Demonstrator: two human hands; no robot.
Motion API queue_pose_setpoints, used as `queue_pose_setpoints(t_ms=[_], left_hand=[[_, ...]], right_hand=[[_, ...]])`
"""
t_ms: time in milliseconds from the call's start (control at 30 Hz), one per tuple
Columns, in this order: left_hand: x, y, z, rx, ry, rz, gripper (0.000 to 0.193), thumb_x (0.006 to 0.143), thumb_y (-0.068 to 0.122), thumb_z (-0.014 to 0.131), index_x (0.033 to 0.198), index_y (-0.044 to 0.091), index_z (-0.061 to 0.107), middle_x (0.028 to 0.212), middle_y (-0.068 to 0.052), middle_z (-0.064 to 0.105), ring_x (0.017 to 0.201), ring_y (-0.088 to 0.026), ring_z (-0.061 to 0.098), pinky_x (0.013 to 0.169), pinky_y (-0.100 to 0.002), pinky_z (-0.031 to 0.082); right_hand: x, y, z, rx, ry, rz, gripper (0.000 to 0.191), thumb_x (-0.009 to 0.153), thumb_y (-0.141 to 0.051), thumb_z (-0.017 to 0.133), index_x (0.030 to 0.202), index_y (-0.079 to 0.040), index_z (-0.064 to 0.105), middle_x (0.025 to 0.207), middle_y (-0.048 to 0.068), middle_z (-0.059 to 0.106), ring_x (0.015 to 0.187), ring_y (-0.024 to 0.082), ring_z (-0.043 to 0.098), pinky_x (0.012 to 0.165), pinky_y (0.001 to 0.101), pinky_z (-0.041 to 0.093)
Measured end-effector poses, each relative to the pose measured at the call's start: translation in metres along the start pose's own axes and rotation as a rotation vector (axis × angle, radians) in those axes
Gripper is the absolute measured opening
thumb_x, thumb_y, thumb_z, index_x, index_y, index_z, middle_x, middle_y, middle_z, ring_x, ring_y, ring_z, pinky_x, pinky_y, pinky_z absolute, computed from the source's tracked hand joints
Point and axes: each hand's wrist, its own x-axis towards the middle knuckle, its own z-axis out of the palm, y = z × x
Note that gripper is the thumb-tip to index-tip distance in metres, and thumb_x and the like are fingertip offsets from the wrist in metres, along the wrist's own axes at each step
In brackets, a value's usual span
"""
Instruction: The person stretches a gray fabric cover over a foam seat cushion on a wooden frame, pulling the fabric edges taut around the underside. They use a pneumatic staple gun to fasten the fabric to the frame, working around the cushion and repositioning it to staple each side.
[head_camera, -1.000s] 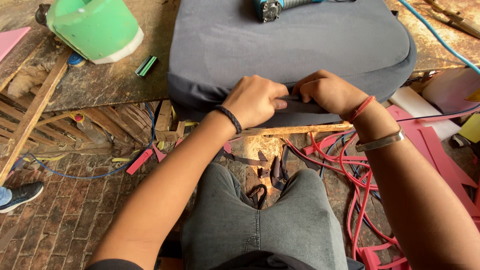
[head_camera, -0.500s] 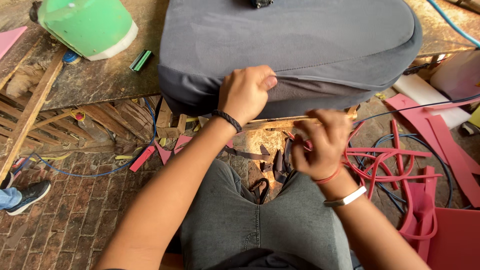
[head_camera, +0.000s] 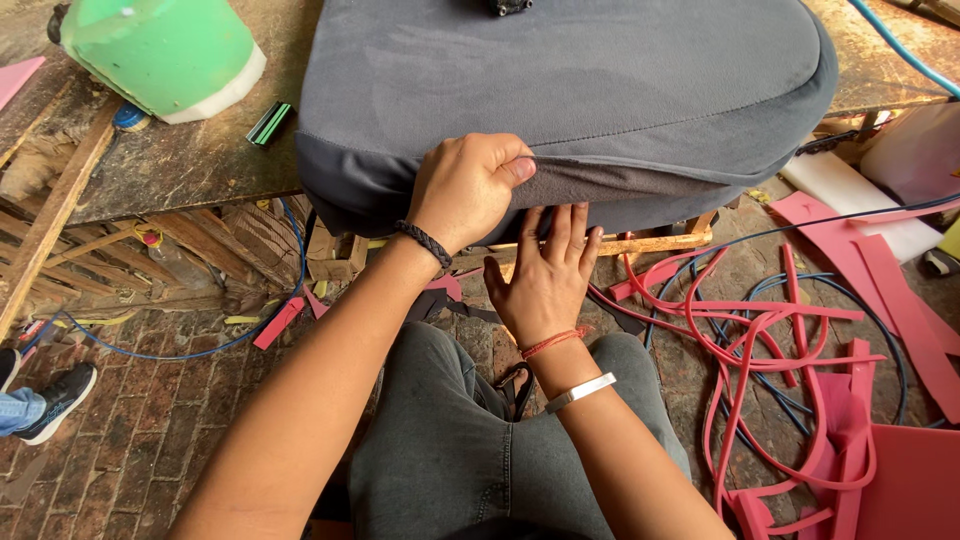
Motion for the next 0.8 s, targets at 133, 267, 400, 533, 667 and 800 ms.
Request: queue_pose_setpoints(t_ms=[133, 267, 400, 533, 667, 800], left_hand=[[-0.010, -0.006, 0.009, 0.019, 0.103, 0.070, 0.015, 0.091, 0.026, 0.071, 0.096, 0.013, 0.076, 0.082, -0.013, 0.073, 0.077, -0.034, 0.072, 0.064, -0.044, 0.054], [-0.049, -0.014, 0.028, 0.110, 0.238, 0.366, 0.008, 0.095, 0.009, 0.070, 0.098, 0.012, 0.076, 0.086, -0.007, 0.076, 0.074, -0.025, 0.073, 0.061, -0.036, 0.055], [-0.085, -0.027, 0.041, 0.204, 0.371, 0.600, 0.011, 0.090, 0.009, 0.071, 0.100, 0.013, 0.071, 0.096, -0.001, 0.074, 0.088, -0.018, 0.075, 0.071, -0.030, 0.059], [-0.075, -0.040, 0.047, 0.243, 0.395, 0.604, 0.011, 0.092, 0.006, 0.069, 0.099, 0.014, 0.071, 0.095, 0.001, 0.073, 0.087, -0.016, 0.073, 0.071, -0.029, 0.058], [-0.061, -0.046, 0.054, 0.243, 0.385, 0.555, 0.010, 0.090, 0.007, 0.069, 0.093, 0.016, 0.072, 0.080, 0.004, 0.068, 0.072, -0.015, 0.067, 0.060, -0.029, 0.054], [-0.063, -0.048, 0.061, 0.230, 0.376, 0.517, 0.003, 0.091, 0.014, 0.070, 0.089, 0.016, 0.068, 0.073, 0.003, 0.062, 0.066, -0.016, 0.063, 0.057, -0.031, 0.051]], right_hand=[[-0.003, 0.004, 0.001, -0.001, -0.068, -0.004, 0.083, 0.080, -0.046, 0.072, 0.146, 0.000, 0.052, 0.153, 0.031, 0.036, 0.150, 0.048, 0.021, 0.121, 0.0655, 0.013], [-0.007, 0.004, 0.019, -0.034, -0.013, -0.030, 0.076, 0.083, -0.041, 0.067, 0.146, -0.003, 0.054, 0.149, 0.031, 0.039, 0.146, 0.051, 0.025, 0.118, 0.0689, 0.014], [-0.013, 0.010, 0.019, -0.049, -0.091, -0.028, 0.050, 0.086, -0.035, 0.067, 0.126, -0.006, 0.068, 0.134, 0.026, 0.053, 0.134, 0.052, 0.041, 0.116, 0.0697, 0.020], [-0.020, 0.030, -0.030, 0.294, -0.138, -0.083, 0.043, 0.073, -0.020, 0.074, 0.113, -0.004, 0.073, 0.109, 0.024, 0.059, 0.114, 0.044, 0.054, 0.110, 0.0530, 0.041], [-0.006, 0.034, -0.071, 0.174, 0.278, -0.428, 0.028, 0.085, -0.012, 0.078, 0.112, -0.010, 0.072, 0.118, 0.010, 0.064, 0.118, 0.031, 0.059, 0.109, 0.0499, 0.045], [0.037, 0.044, -0.075, 0.040, 0.249, -0.567, 0.033, 0.083, -0.009, 0.074, 0.116, -0.007, 0.076, 0.111, 0.006, 0.068, 0.107, 0.026, 0.063, 0.097, 0.0444, 0.049]])
